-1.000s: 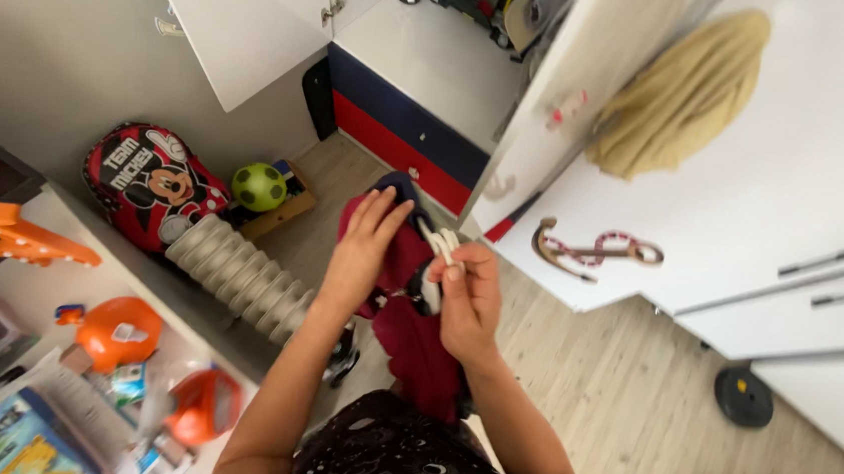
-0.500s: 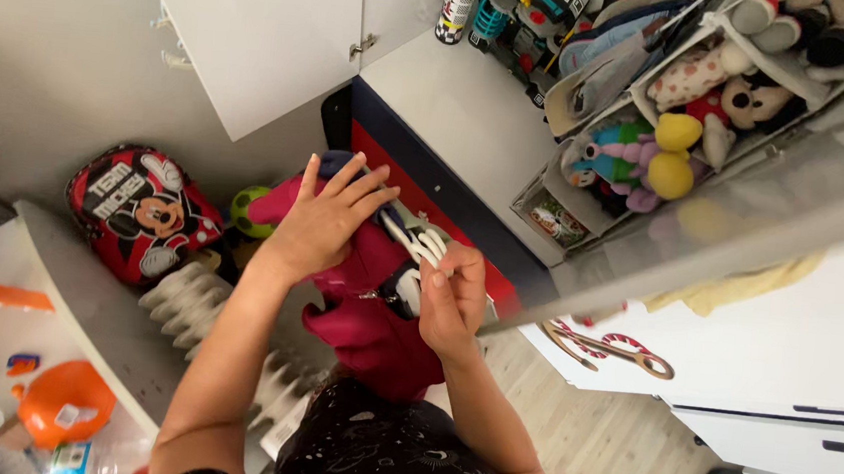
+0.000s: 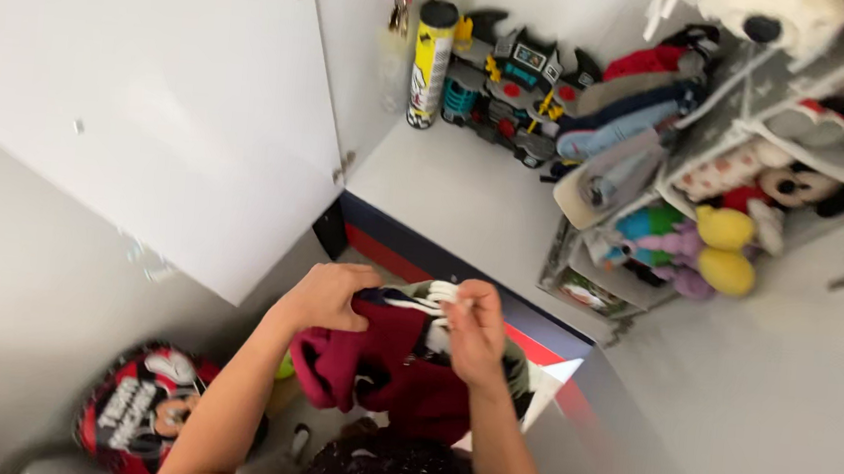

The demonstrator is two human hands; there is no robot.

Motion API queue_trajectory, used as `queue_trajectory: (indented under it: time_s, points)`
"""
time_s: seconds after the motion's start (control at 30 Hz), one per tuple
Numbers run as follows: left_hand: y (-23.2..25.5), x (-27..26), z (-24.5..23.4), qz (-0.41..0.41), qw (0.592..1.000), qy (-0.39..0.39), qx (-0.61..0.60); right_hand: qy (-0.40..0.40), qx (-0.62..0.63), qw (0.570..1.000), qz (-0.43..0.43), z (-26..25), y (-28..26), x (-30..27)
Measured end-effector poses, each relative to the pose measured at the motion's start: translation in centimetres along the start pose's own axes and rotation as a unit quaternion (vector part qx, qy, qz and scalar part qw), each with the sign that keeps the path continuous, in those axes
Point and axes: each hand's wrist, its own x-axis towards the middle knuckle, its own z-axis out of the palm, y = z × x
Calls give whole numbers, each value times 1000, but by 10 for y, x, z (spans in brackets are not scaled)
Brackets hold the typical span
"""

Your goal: The person collects several shirts and jackets from a bed and hangs them inside a closet, then applies a spray cleaner to the closet doors and wipes them down with a cloth.

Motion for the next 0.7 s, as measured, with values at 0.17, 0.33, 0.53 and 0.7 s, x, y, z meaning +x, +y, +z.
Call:
queue_trajectory:
  time_s: [0.17,0.33,0.53,0.7]
  points:
    - [-35,17,-51,66,988,115,-80,-33,-23,998,-54,21,7,76]
    - [-46,55,-71,-5,976,195,-97,-87,-98,987,-94,31,5,179]
    - [-60,137,-83,-12,890,433,-142,-138,-404,886,-180,35,-6,310]
    - [-68,217,-123,-101,864,471,-146,-191,-301,928,-110,19,14,414]
